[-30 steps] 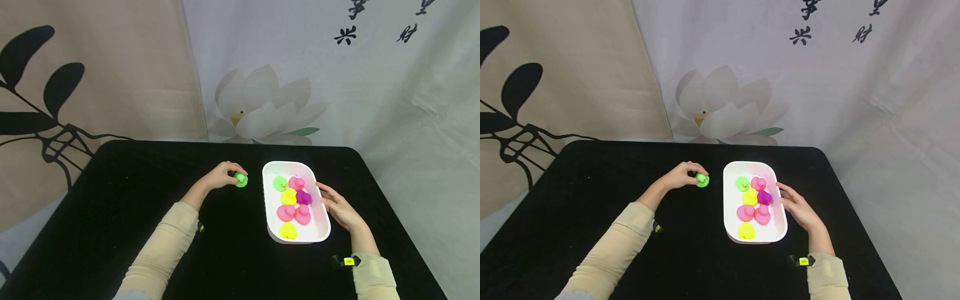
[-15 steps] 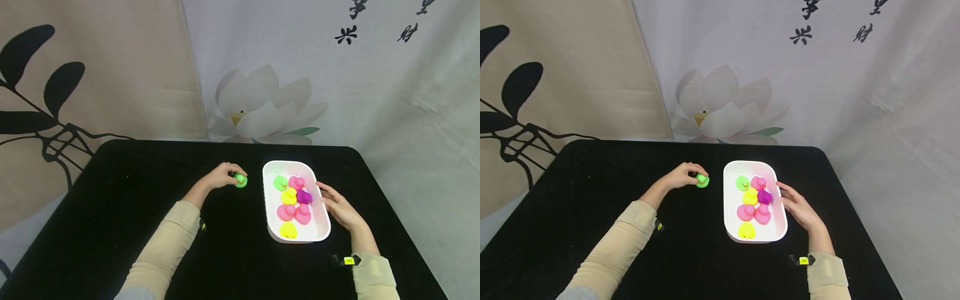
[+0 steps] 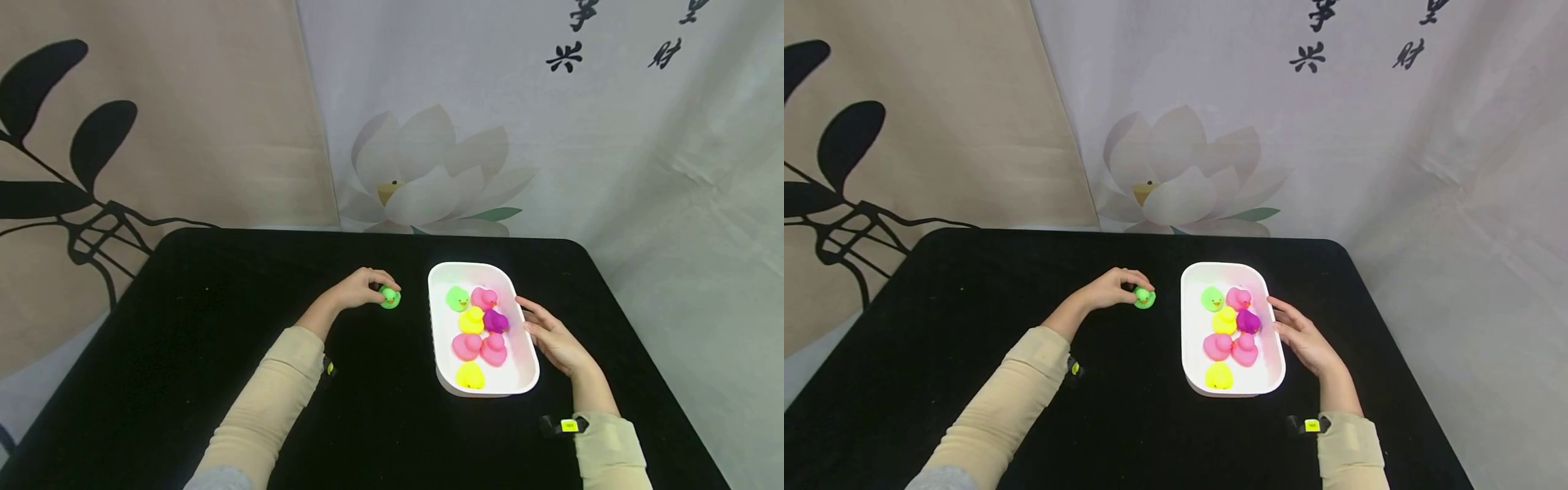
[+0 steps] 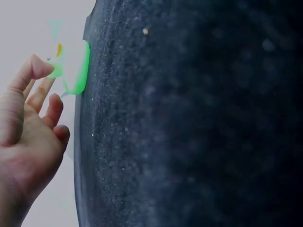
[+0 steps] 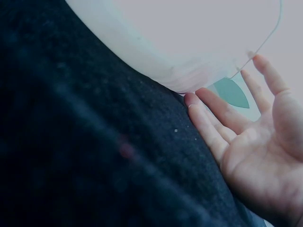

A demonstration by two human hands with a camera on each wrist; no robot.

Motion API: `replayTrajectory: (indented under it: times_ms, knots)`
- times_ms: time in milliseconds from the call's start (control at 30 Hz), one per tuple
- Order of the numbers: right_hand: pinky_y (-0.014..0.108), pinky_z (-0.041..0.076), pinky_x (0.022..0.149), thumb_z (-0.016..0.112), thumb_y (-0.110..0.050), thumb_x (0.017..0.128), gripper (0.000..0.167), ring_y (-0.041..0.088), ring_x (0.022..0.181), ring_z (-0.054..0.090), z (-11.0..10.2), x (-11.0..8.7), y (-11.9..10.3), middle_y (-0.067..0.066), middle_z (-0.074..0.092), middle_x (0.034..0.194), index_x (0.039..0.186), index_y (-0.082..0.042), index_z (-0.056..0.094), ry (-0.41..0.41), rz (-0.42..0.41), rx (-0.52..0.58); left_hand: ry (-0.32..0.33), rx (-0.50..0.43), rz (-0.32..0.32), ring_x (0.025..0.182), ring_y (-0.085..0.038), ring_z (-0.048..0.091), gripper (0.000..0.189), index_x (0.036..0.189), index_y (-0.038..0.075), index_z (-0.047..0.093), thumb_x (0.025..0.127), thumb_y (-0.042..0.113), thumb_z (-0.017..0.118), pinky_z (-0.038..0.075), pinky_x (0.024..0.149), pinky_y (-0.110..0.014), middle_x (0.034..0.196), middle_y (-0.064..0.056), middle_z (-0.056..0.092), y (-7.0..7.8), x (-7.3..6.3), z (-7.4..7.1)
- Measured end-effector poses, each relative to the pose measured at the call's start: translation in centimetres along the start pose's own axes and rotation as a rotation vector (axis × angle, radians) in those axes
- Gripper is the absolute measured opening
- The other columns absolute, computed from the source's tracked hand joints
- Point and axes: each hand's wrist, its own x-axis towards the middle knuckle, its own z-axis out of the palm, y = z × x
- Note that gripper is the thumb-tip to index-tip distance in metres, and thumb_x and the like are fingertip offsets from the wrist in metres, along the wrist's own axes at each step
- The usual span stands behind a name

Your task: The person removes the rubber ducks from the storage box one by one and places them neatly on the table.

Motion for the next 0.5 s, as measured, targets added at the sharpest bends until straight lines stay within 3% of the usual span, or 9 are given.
replayTrajectory:
  times_ms: [200, 500]
  knots:
    - [0.035, 0.050, 0.085, 0.050, -0.013, 0.099, 0.054, 0.009, 0.111, 0.056, 0.03, -0.02, -0.04, 0.030, 0.030, 0.144, 0.148, -0.008, 0.028, 0.004, 0.001, 0.001, -0.012, -0.031, 0.003, 0.114, -0.028, 0.045, 0.030, 0.117, 0.000, 0.067, 0.087, -0.004, 0.062, 0.033, 0.098, -0.050, 0.121, -0.009, 0.060, -0.02, -0.06, -0.03]
    - [0.035, 0.050, 0.085, 0.050, -0.013, 0.099, 0.054, 0.009, 0.111, 0.056, 0.09, 0.00, -0.02, 0.030, 0.030, 0.144, 0.148, -0.008, 0.028, 0.004, -0.002, 0.005, 0.002, -0.014, 0.013, 0.115, -0.025, 0.043, 0.033, 0.117, 0.003, 0.067, 0.085, -0.002, 0.061, 0.031, 0.098, -0.052, 0.121, -0.003, 0.060, 0.01, -0.31, -0.17]
